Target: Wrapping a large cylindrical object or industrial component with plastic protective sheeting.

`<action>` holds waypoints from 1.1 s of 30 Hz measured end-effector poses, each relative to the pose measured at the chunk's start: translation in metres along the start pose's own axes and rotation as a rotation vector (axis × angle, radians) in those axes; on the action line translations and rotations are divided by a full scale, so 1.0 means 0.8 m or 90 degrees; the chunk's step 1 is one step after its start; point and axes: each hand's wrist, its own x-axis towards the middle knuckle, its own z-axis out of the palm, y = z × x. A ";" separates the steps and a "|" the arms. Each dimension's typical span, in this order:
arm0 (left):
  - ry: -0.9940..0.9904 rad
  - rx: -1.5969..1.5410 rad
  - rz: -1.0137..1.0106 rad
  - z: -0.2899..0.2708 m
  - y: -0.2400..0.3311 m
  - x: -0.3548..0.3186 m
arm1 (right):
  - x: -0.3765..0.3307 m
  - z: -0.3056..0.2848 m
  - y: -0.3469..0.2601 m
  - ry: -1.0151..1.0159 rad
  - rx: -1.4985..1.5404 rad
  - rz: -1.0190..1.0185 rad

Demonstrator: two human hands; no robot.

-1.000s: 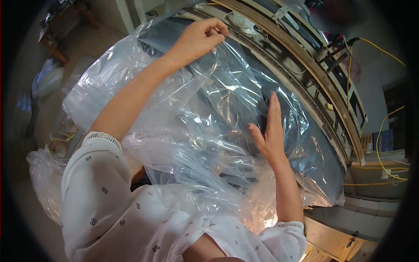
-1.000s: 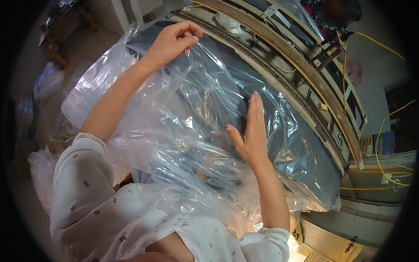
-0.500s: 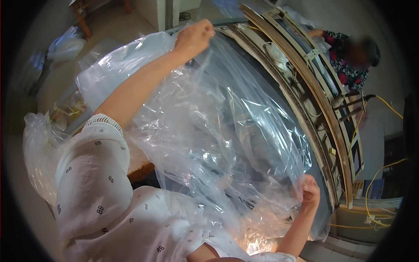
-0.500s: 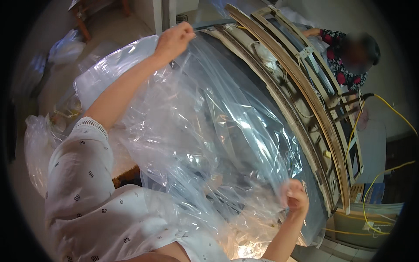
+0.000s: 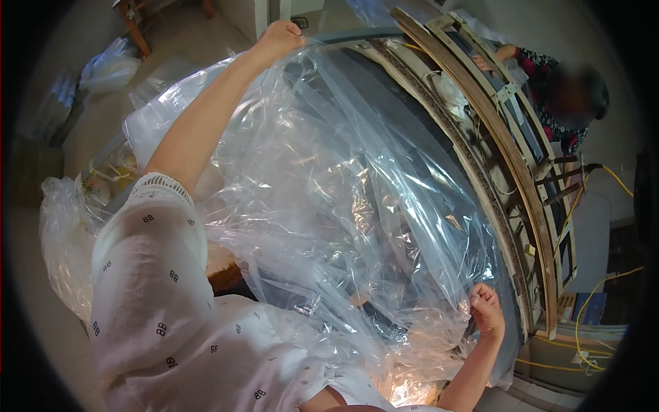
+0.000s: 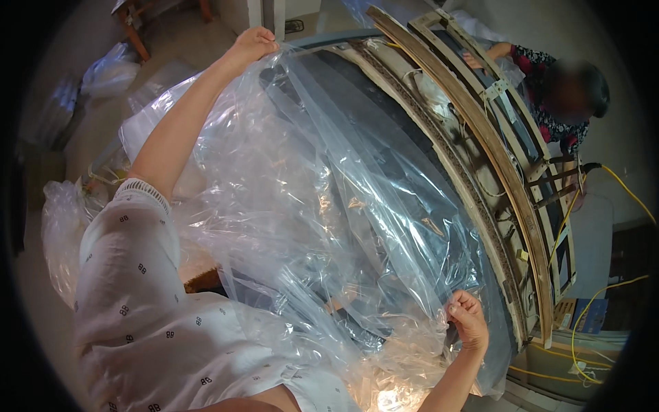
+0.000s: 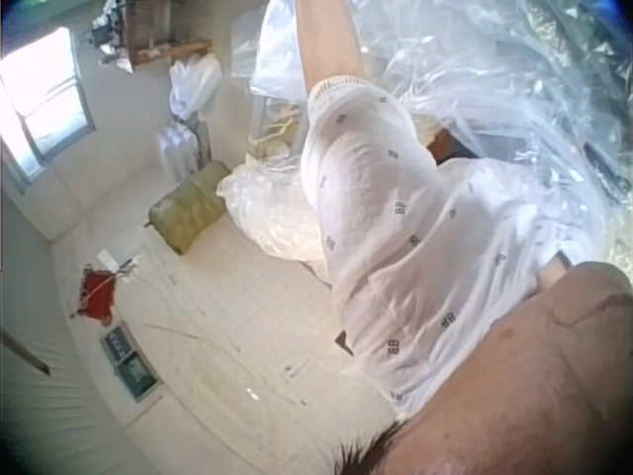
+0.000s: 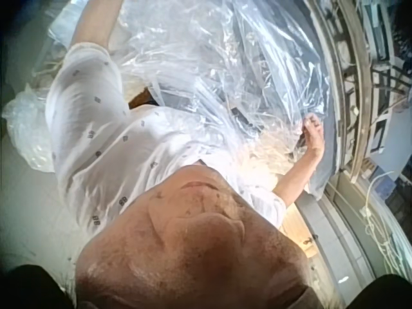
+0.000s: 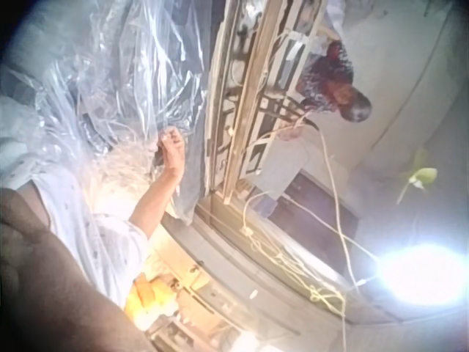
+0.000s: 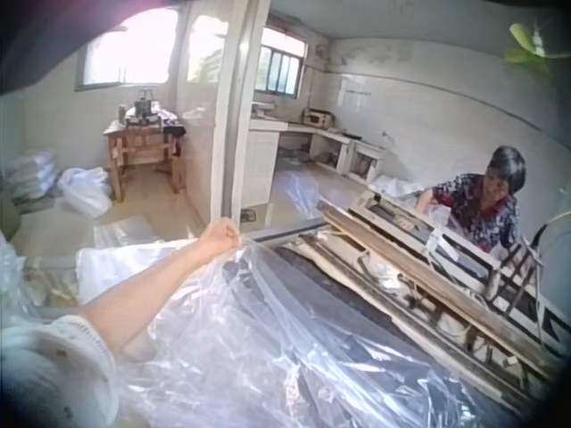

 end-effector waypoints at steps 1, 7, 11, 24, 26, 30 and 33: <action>-0.036 -0.116 -0.056 -0.005 0.000 -0.001 | -0.001 0.003 0.000 -0.001 -0.002 -0.002; -0.129 -0.284 -0.217 -0.025 0.026 -0.005 | -0.019 0.046 0.005 0.120 0.046 -0.178; -0.034 -0.298 -0.162 0.015 0.042 0.009 | -0.053 0.072 0.002 0.065 0.053 -0.153; 0.174 0.210 0.434 0.153 -0.013 0.017 | -0.211 0.020 0.198 0.345 -0.994 0.378; 0.173 0.262 0.366 0.164 -0.016 0.032 | -0.282 -0.007 0.230 0.490 -1.007 0.469; 0.168 0.298 0.313 0.150 -0.058 0.083 | -0.401 -0.085 0.256 0.758 -1.029 0.679; 0.197 0.338 0.333 0.128 -0.081 0.115 | -0.455 -0.138 0.222 0.887 -0.978 0.631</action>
